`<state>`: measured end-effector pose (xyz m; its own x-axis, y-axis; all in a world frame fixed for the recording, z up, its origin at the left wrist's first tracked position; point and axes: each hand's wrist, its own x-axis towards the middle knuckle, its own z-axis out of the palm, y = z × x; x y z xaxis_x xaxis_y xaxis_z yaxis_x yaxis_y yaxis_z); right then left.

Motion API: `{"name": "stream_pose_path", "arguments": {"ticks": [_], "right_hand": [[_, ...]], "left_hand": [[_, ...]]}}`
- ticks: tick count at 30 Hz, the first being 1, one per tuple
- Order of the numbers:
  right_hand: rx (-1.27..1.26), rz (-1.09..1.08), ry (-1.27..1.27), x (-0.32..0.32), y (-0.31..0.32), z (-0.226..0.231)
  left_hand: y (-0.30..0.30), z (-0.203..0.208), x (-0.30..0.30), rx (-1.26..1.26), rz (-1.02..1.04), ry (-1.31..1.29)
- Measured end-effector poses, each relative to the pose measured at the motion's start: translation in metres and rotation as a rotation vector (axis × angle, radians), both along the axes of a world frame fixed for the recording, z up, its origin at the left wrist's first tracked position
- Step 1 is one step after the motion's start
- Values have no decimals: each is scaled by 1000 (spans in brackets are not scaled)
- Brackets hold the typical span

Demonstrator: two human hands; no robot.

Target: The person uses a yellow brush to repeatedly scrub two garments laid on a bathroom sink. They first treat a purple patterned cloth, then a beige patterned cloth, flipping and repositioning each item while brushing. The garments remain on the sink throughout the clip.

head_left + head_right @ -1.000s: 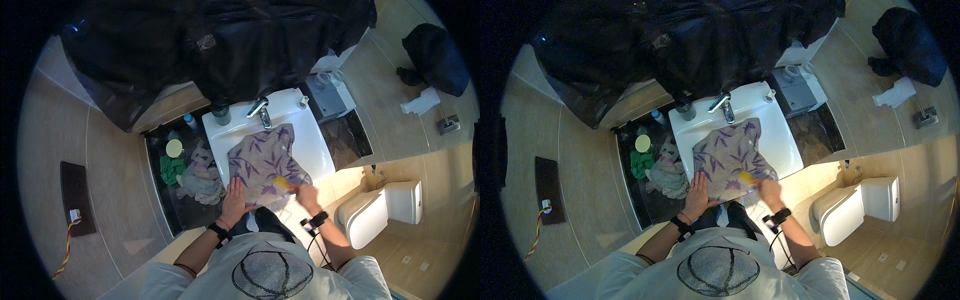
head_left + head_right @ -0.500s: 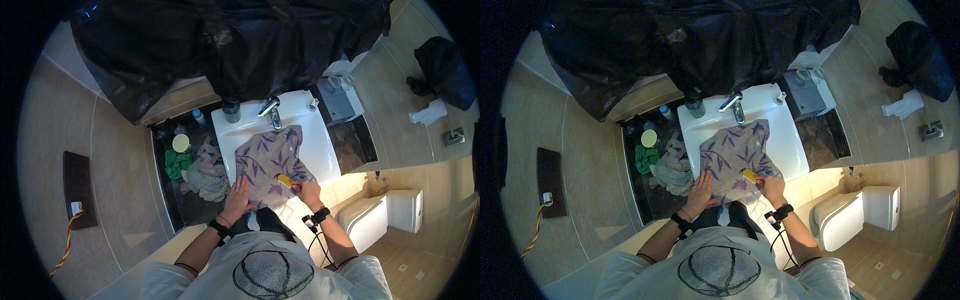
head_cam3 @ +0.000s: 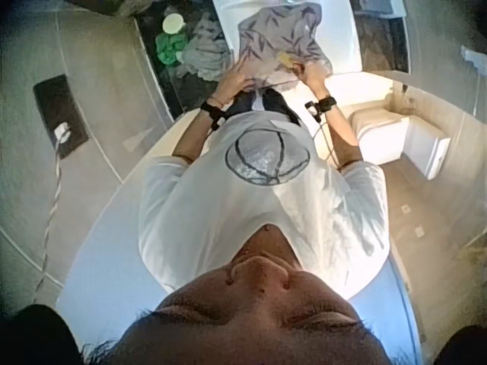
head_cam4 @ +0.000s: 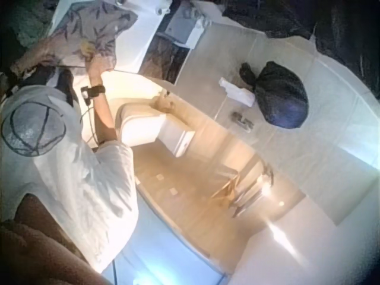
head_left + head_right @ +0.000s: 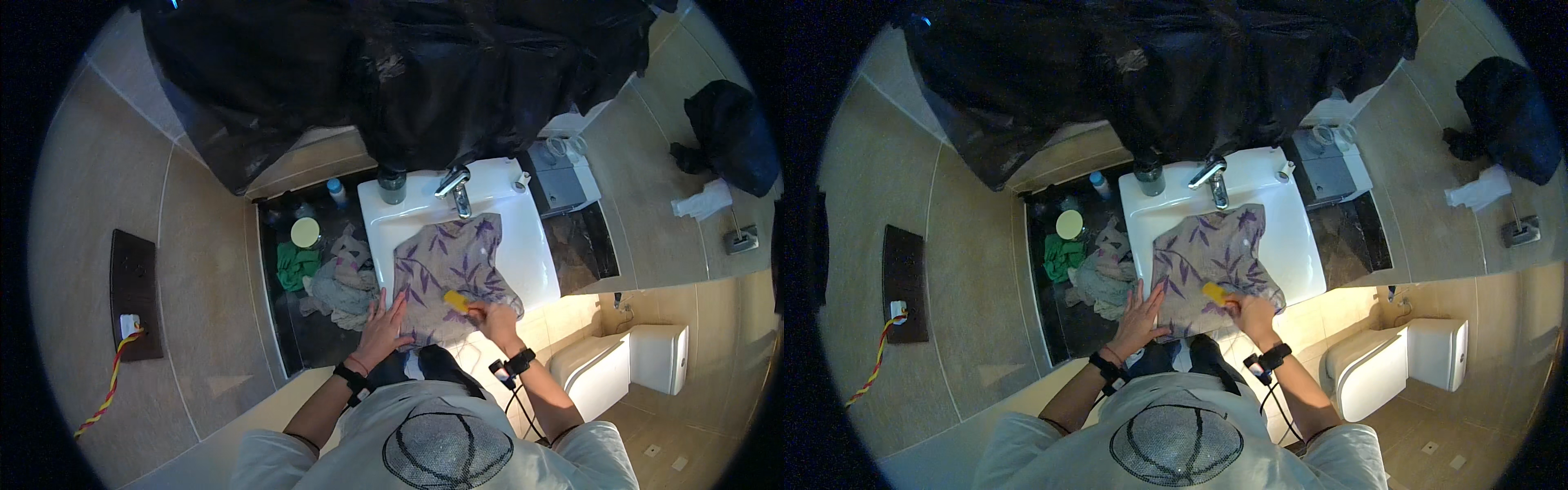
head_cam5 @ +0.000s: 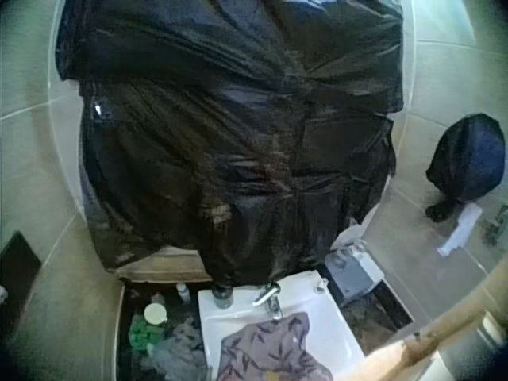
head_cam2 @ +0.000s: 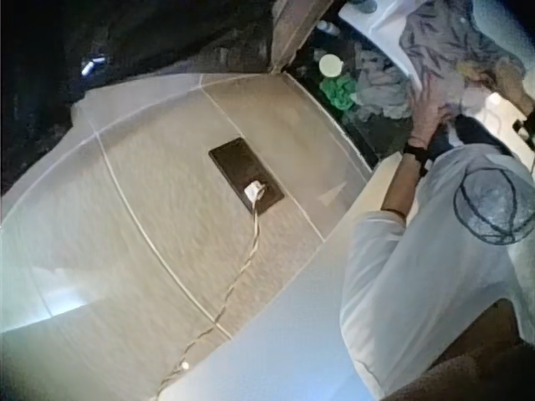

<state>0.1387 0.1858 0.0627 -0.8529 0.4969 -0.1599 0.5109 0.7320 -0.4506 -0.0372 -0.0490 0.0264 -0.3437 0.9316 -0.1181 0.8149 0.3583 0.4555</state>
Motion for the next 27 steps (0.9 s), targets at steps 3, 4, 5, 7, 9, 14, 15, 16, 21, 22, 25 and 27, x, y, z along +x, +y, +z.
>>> {"name": "stream_pose_path", "arguments": {"ticks": [3, 4, 5, 7, 9, 14, 15, 16, 21, 22, 25, 27], "right_hand": [[-210, 165, 39, -10, -40, -2], [-167, 259, -3, -14, -49, 5], [-153, 225, -12, -13, -48, 1], [-121, 113, -20, -7, -23, -14], [-126, 16, -1, -4, -1, -18], [-85, 136, 67, -24, -33, -5], [-82, 217, 68, -26, -45, -3], [-80, 298, 69, -26, -51, -2], [93, -38, -71, -6, 12, -26], [123, -18, -55, -6, 12, -26], [-6, 83, 29, -19, -20, -12], [-110, 143, 97, -22, -39, -15]], "left_hand": [[-8, 2, 2, -39, 2, 65], [-10, 0, 2, -44, 15, 60], [-11, -2, 3, -48, 27, 55], [-9, -2, 3, -65, 22, 30], [-8, -3, 2, -76, 19, 23], [-7, -4, 1, -79, 5, 18], [-8, -6, 1, -73, 12, 32], [-10, -8, 1, -68, 19, 47], [-7, -4, 1, -95, 13, 84], [-7, -5, 2, -100, 10, 81], [-7, -7, 2, -97, 14, 75], [-8, -8, 2, -81, 16, 81]]}}
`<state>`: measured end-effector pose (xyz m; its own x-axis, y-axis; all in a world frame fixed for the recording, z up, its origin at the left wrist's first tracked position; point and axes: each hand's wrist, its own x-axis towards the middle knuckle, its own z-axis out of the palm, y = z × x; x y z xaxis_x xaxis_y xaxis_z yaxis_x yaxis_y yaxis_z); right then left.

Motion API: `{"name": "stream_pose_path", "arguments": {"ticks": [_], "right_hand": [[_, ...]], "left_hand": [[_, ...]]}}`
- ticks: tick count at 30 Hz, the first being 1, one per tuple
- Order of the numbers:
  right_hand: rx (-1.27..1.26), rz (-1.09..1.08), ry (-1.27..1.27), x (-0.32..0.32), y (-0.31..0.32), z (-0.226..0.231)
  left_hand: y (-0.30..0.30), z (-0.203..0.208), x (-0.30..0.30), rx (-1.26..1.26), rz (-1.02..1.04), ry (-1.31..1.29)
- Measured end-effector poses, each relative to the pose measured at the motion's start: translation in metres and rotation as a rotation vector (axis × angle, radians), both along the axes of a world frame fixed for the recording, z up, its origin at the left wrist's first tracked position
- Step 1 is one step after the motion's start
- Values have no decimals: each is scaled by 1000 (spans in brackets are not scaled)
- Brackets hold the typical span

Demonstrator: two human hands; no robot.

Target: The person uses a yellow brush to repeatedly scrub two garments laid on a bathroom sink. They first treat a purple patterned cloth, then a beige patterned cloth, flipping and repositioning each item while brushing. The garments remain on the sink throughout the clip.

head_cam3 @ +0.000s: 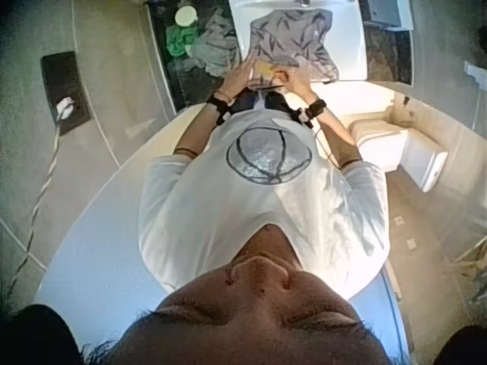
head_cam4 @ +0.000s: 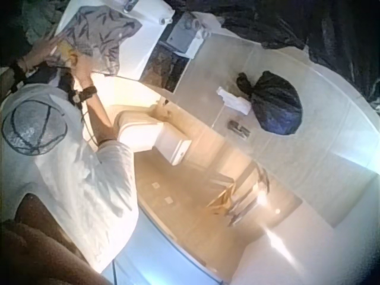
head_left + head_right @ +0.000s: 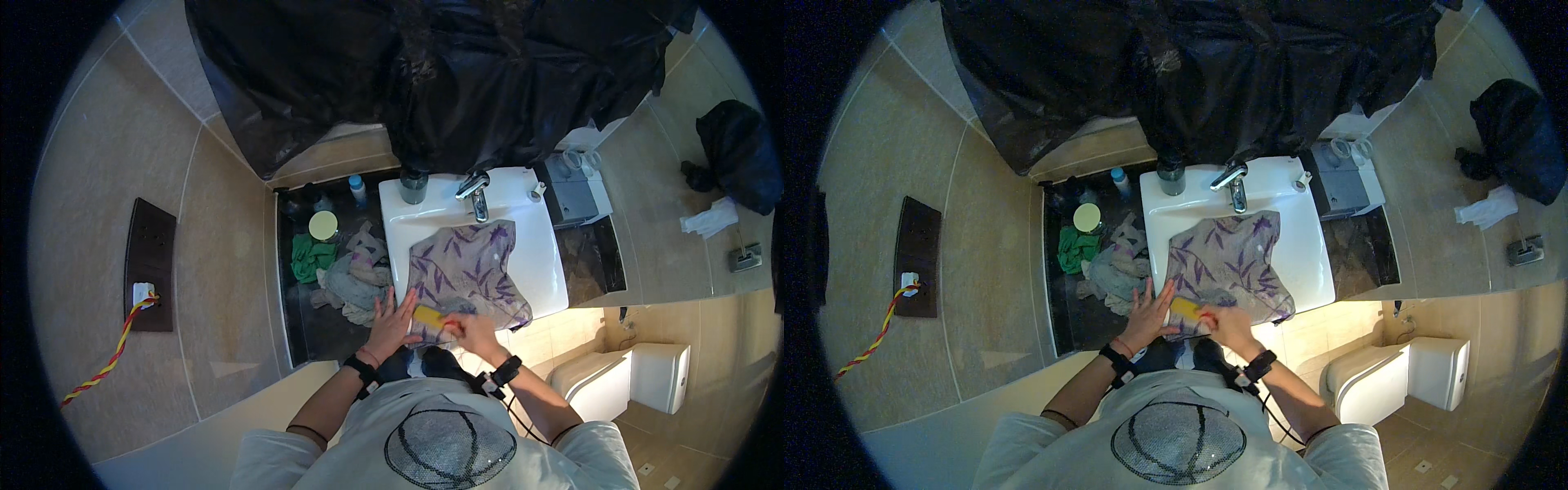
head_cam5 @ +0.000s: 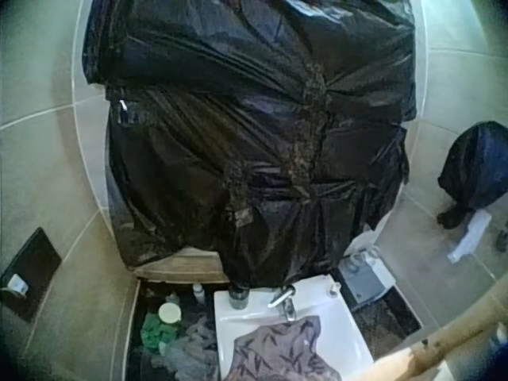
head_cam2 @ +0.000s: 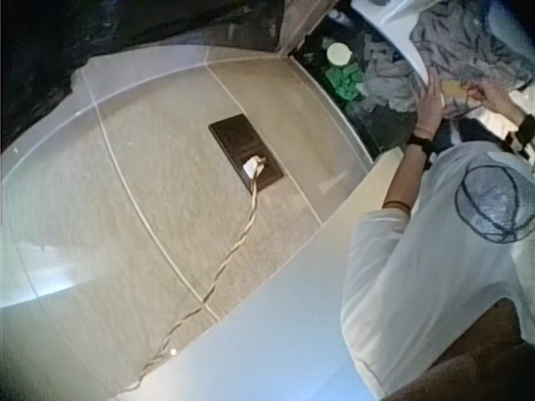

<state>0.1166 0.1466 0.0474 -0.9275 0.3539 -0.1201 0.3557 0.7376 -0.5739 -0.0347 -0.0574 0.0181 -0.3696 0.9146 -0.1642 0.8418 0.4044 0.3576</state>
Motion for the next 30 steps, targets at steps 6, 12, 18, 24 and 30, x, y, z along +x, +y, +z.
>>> {"name": "stream_pose_path", "arguments": {"ticks": [6, 12, 18, 24, 30], "right_hand": [[146, -194, -52, 7, 49, -18], [19, 17, -60, -15, -9, 9], [145, -211, -149, 17, 69, -20], [159, 45, -83, 4, 15, -4], [277, -246, -223, 48, 111, -28]], "left_hand": [[3, 4, 0, -28, -13, -7], [3, -3, -2, -30, -19, 23], [7, 1, -4, -48, -35, 33], [5, 0, -2, 5, -9, 17], [9, 1, -4, -31, -21, -3]]}}
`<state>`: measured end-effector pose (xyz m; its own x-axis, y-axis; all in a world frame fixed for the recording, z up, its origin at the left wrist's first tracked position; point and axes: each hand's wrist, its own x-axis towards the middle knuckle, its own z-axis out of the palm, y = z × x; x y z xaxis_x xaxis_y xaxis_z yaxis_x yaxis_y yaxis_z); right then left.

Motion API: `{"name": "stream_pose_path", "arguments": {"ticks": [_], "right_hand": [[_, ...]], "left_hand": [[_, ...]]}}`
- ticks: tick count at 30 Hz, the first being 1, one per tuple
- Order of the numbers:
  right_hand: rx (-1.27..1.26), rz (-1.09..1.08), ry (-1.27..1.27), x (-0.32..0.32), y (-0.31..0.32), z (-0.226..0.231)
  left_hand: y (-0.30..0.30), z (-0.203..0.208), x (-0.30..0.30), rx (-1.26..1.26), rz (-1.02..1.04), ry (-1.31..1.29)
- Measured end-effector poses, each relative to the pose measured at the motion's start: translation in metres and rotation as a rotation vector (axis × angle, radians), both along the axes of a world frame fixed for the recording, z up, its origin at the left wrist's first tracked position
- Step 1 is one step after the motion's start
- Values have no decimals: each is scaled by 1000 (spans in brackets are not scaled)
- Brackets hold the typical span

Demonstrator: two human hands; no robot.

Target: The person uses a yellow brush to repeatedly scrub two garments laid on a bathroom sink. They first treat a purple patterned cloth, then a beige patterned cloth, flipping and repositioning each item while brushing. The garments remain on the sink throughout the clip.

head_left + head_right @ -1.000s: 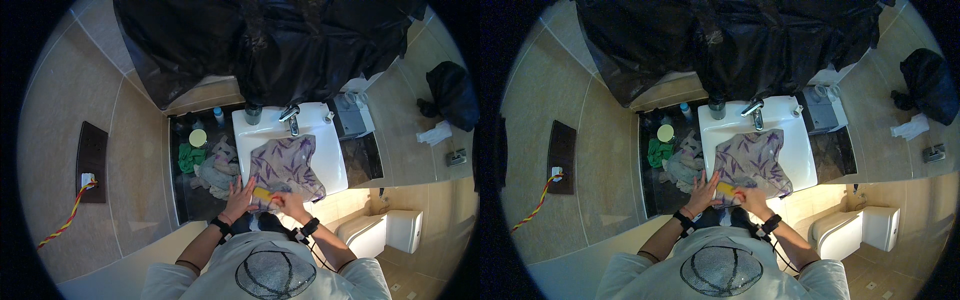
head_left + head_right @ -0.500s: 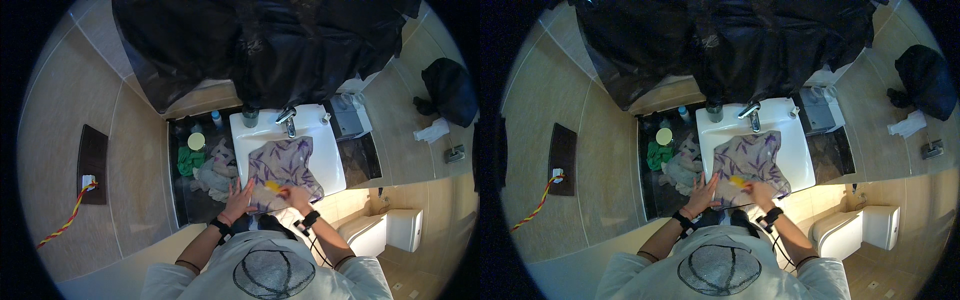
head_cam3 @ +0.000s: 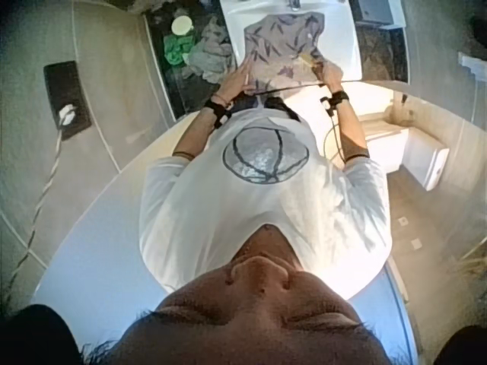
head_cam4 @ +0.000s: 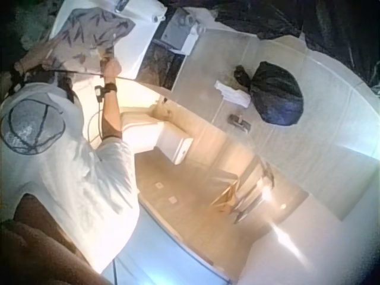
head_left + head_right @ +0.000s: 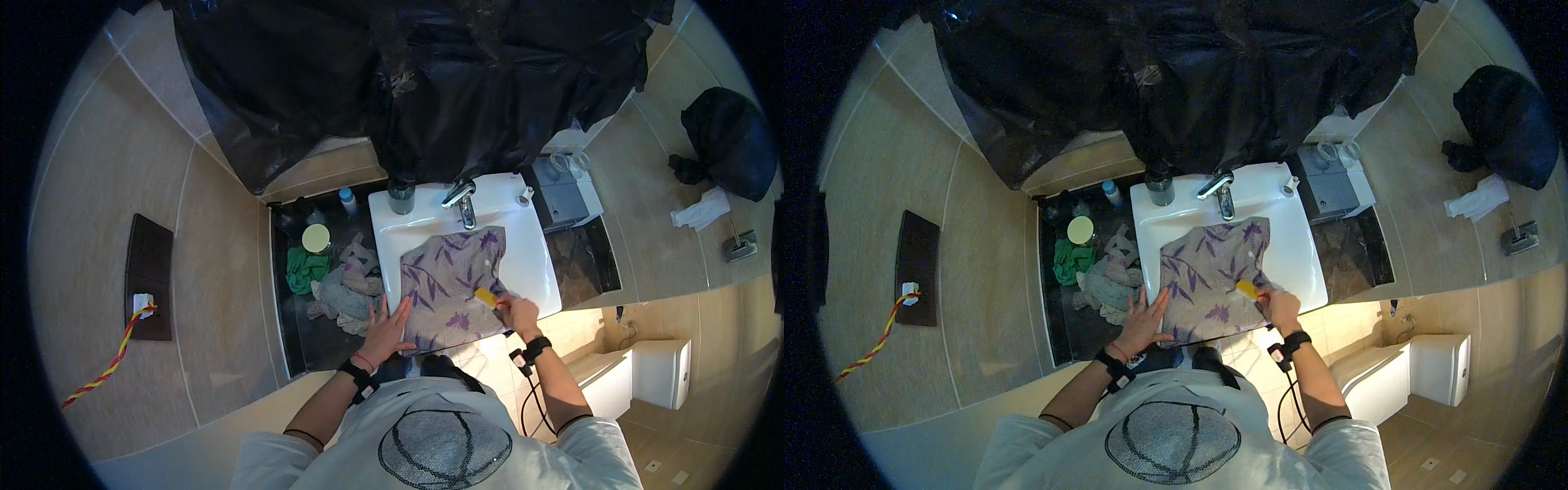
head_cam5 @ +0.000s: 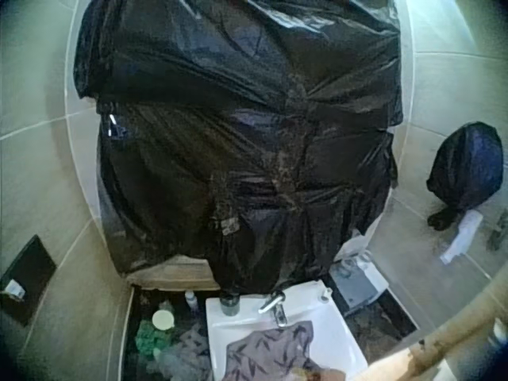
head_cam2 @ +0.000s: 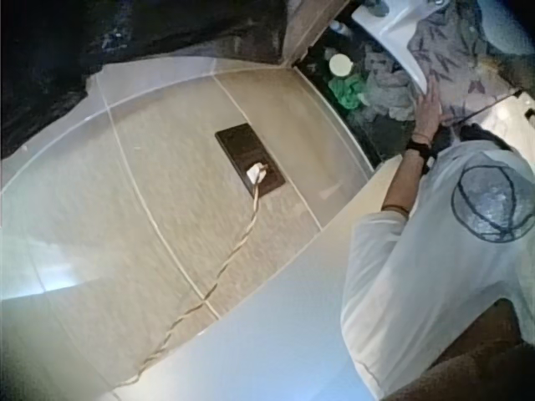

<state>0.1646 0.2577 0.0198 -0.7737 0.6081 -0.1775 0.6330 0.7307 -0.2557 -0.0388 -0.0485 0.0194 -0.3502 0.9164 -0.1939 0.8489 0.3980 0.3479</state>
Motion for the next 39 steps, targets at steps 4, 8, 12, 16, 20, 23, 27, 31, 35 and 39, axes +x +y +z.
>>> {"name": "stream_pose_path", "arguments": {"ticks": [4, 8, 12, 16, 20, 23, 27, 31, 35, 39], "right_hand": [[-20, -128, -78, -17, 16, 10], [25, -253, -23, -34, 29, 11], [43, -285, -117, -37, 31, -25], [-162, -288, -93, -41, 29, -30], [-591, -481, 412, -6, 79, -41], [-740, -600, 531, -14, 81, 39], [-785, -562, 884, 4, 112, 85], [-719, -592, 958, -37, 100, 177], [-786, -572, 1217, -47, 107, 202], [-630, -460, 1182, -29, 122, 153]], "left_hand": [[1, 6, 0, 14, 1, 25], [13, 0, -2, 138, 291, 69], [42, 18, -5, 65, 328, 185], [50, 16, -10, 3, 244, 225], [58, -12, -14, 220, 227, -23], [36, -14, -20, 426, 642, -666], [66, 52, -42, 633, 608, -1056], [87, 117, -73, 927, 628, -1116], [100, 173, -74, 1040, 580, -1119], [87, 146, -71, 826, 561, -1042]]}}
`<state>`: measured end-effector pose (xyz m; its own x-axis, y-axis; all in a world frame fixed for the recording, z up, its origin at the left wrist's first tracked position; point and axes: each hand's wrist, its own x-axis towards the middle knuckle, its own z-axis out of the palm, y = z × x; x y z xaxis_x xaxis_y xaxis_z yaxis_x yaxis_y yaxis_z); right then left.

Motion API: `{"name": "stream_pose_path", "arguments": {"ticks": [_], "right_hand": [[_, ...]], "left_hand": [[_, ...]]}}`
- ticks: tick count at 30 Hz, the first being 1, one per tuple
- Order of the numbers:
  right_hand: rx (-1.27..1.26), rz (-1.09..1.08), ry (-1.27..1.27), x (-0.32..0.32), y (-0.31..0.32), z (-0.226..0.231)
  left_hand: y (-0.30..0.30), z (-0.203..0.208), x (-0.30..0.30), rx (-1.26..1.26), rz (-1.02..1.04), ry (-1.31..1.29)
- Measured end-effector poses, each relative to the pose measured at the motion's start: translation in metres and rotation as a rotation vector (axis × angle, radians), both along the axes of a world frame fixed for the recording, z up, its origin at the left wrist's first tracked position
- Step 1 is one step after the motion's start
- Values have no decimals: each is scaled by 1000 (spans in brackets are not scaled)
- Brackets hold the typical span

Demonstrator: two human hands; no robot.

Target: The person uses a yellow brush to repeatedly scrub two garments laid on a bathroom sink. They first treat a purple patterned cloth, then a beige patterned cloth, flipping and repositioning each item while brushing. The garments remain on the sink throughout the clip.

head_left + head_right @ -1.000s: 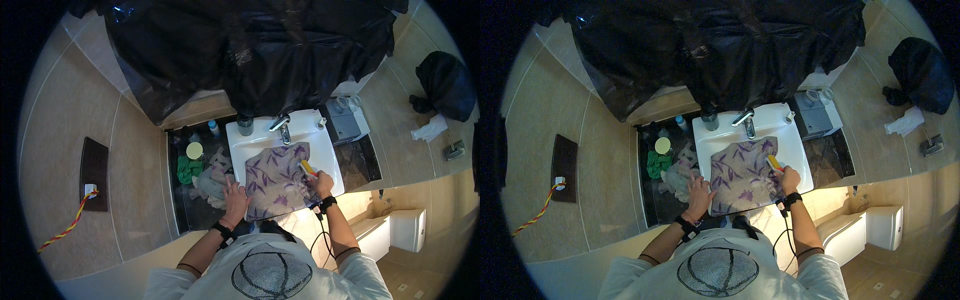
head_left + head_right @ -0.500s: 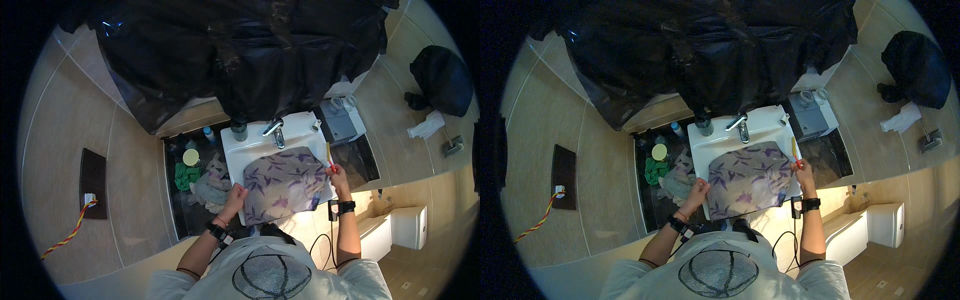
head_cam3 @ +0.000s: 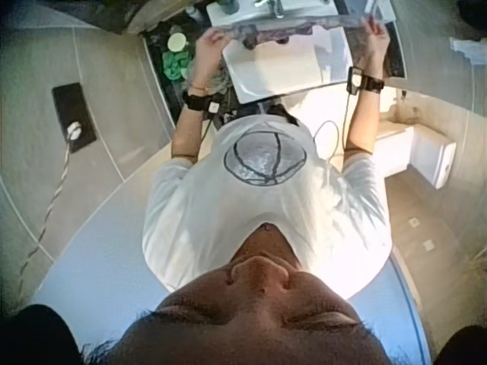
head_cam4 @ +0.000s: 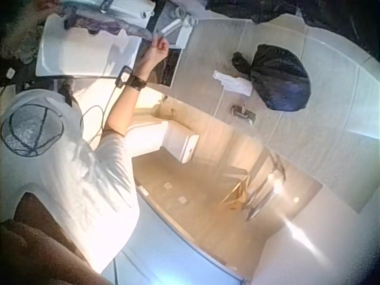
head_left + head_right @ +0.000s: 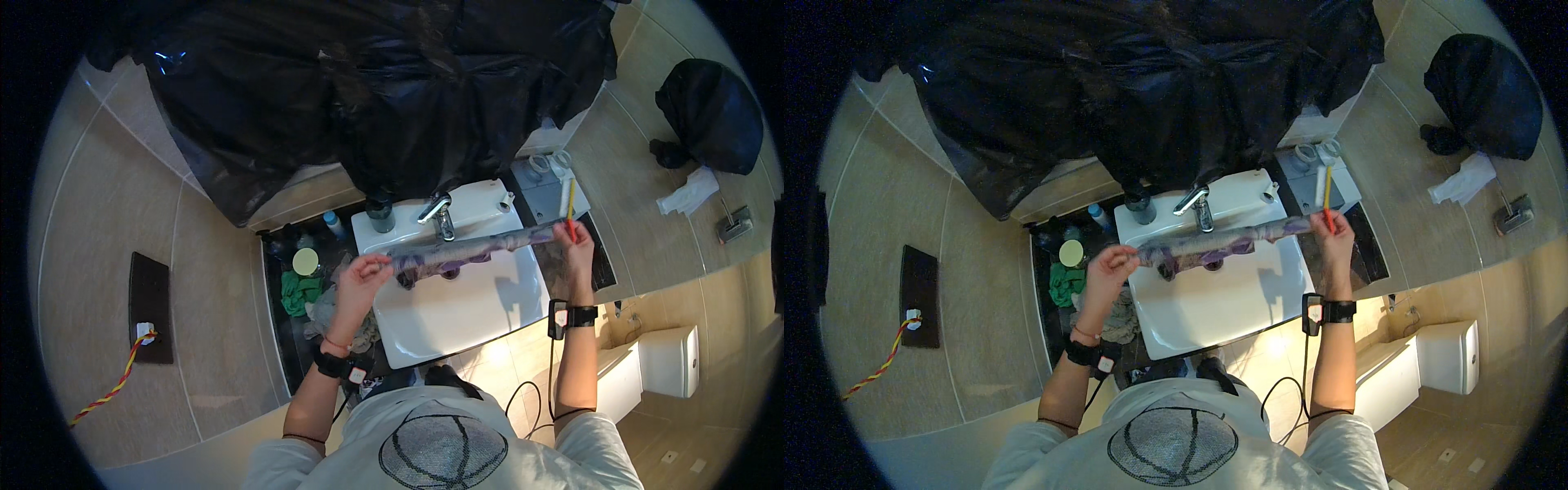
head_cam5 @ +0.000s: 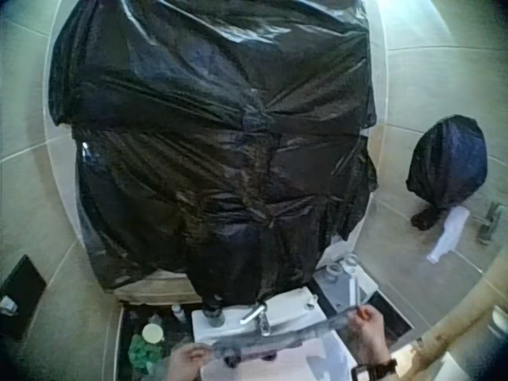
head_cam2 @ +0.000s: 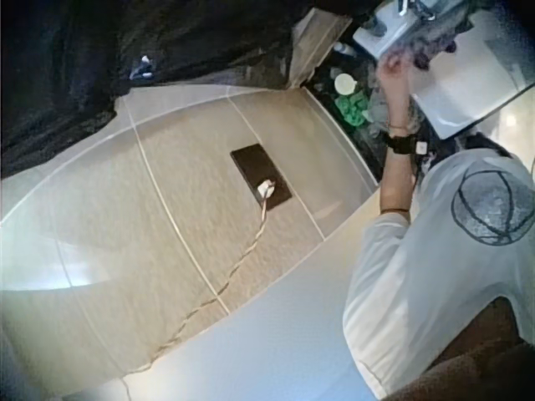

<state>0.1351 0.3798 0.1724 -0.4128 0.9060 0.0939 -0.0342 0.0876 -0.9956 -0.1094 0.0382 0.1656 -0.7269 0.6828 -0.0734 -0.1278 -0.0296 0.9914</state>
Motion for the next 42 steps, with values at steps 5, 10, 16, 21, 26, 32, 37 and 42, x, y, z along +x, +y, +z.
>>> {"name": "stream_pose_path", "arguments": {"ticks": [5, 10, 16, 21, 26, 32, 37, 42], "right_hand": [[-65, 129, -272, 57, -13, -113], [65, 46, -807, 120, -42, -173], [27, -107, -883, 132, -64, -166], [205, -108, -1116, 120, -82, -144], [450, -87, -1224, 108, -100, -118], [472, 474, -1144, 32, -211, -111], [595, 416, -1139, 64, -201, -126], [665, 146, -1325, 80, -136, -103]], "left_hand": [[-42, -94, 40, -286, -218, 5], [-55, -125, 81, -590, -487, -254], [-73, -116, 87, -534, -471, -491], [-86, -129, 88, -551, -474, -476], [-79, -90, 81, -790, -534, 432], [-52, -105, 106, -382, -613, 951], [-64, -139, 107, -431, -678, 934], [-66, -143, 108, -406, -619, 956]]}}
